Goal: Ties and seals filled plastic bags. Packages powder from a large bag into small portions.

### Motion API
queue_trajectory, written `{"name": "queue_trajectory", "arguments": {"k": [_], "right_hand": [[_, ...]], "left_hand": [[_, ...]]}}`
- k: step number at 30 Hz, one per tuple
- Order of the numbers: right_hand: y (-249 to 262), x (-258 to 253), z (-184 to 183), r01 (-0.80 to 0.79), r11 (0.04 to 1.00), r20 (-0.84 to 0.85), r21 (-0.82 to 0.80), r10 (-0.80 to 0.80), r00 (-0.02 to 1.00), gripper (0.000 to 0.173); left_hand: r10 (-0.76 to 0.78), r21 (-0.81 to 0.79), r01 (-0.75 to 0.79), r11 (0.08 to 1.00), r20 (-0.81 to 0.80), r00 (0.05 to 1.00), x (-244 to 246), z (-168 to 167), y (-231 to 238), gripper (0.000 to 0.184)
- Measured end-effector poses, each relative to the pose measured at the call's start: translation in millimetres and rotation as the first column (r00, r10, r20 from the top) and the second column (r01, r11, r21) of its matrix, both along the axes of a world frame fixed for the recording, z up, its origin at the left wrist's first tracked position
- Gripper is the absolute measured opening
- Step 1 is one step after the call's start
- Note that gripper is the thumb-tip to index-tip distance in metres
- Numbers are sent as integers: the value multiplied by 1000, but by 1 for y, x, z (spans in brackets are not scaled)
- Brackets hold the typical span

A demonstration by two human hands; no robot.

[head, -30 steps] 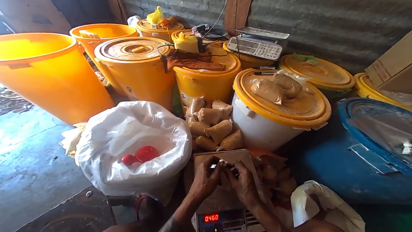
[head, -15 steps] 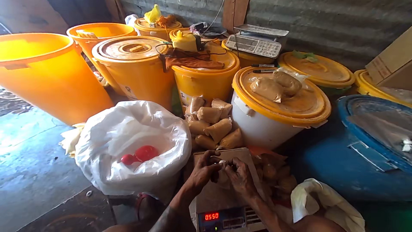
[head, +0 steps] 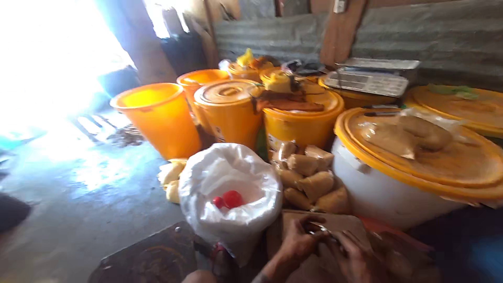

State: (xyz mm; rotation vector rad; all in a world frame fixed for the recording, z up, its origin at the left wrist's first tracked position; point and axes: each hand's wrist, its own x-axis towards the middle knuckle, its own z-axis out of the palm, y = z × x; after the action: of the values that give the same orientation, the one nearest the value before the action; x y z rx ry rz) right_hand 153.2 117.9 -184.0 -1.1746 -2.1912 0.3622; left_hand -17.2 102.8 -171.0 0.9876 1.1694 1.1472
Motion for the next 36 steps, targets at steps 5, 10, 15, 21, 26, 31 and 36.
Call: {"name": "queue_trajectory", "arguments": {"k": [5,10,15,21,26,31,36], "right_hand": [[6,2,-7,-70,996,14,58,69,998,24],[12,7,-9,-127,988,-20,89,130,991,26],[16,8,-3,-133,982,-126,132,150,981,23],[17,11,-4,-149,988,-453,32,147,880,18],[11,20,12,-268,962,-682,-54,160,714,6],[4,33,22,-233,965,-737,-123,68,672,10],[-6,56,44,-240,971,-341,-10,223,913,24]], "left_hand": [[18,88,-15,996,-31,999,1,-10,4,20],[-56,262,152,953,-341,939,-8,-15,13,24],[-114,381,250,890,-345,932,-7,-27,20,31],[-304,354,357,864,-196,932,2,-18,16,37],[-426,349,494,796,-257,868,3,-16,-1,47],[-529,174,514,840,52,847,19,-14,-39,70],[-473,18,487,873,269,839,8,5,-77,56]]}}
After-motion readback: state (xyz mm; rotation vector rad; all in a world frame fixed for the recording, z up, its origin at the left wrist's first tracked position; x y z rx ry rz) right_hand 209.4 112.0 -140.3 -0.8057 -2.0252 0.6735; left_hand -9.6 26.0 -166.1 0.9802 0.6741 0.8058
